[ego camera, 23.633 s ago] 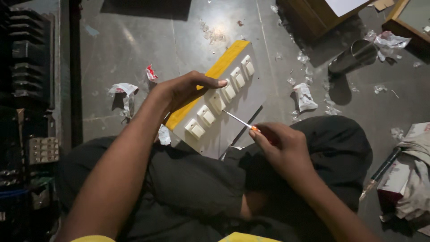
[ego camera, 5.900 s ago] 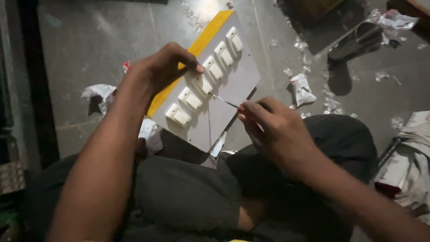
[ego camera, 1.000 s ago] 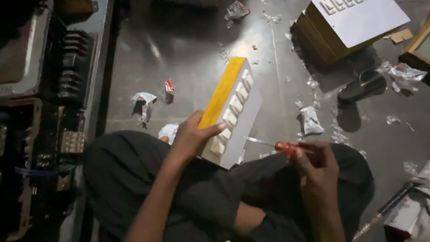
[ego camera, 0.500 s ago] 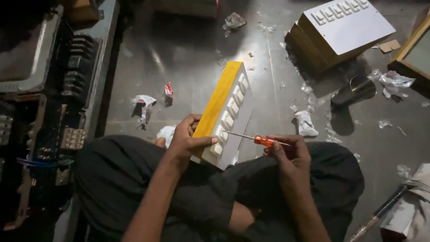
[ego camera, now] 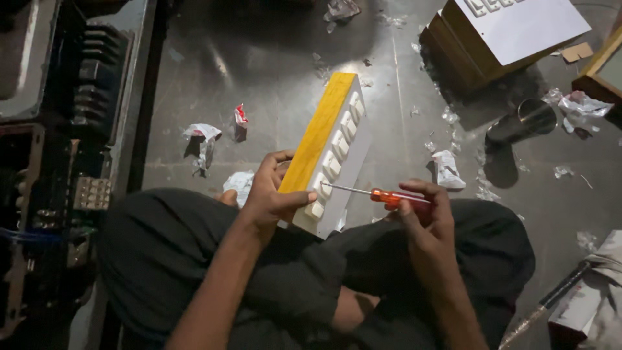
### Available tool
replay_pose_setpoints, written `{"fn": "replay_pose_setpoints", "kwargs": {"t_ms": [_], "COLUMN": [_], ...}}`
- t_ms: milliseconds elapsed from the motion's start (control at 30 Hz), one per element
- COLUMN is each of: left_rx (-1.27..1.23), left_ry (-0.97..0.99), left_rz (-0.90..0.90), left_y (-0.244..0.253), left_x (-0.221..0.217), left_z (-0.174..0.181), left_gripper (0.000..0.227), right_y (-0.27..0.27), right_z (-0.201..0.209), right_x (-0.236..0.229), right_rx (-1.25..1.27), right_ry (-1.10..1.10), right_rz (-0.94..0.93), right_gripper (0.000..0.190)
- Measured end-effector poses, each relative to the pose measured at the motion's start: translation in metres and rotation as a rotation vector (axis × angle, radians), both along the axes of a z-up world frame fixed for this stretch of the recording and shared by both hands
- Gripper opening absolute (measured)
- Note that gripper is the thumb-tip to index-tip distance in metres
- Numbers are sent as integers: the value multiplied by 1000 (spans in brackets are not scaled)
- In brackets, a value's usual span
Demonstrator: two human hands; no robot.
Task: The person sits on the floor and uses a screwdriver to tighten screws on white electrical sockets mounted on a yellow and white board. The person repeatedly adjusts the board and continues screwing each socket in sequence.
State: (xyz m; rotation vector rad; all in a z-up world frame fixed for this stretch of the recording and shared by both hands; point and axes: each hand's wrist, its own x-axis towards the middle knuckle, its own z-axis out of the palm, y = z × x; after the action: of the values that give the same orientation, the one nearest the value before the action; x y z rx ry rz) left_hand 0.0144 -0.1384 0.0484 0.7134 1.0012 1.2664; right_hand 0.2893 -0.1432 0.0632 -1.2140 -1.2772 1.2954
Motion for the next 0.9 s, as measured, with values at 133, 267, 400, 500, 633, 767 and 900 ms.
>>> {"fn": "replay_pose_setpoints", "kwargs": {"t_ms": [133,267,400,500,633,767,900], "left_rx": [-100,-83,-101,-26,-59,-49,7], "left_ry": [89,43,29,-3,2,3,-43], "left_rz": [-21,-23,-39,-34,-37,-36,-38], "left_y": [-1,2,2,2,3,3,6], "left_x": [0,2,1,3,-2,-5,-4], "left_z": [6,9,9,7,4,-1,-3], "left_gripper": [88,88,91,90,89,88,88], "right_y": [2,10,21,25,19,12,20], "right_z": [-9,-22,-32,-35,-26,2,30], "right_x": [-1,7,8,6,0,1,-4], "right_rx": [8,-20,-348,-430,-190,37,-26], "right_ry": [200,96,495,511,353,-94,-307], "right_rz": [-19,50,-3,-10,-18,-24,-15], "right_gripper": [21,17,19,18,21,22,31]}}
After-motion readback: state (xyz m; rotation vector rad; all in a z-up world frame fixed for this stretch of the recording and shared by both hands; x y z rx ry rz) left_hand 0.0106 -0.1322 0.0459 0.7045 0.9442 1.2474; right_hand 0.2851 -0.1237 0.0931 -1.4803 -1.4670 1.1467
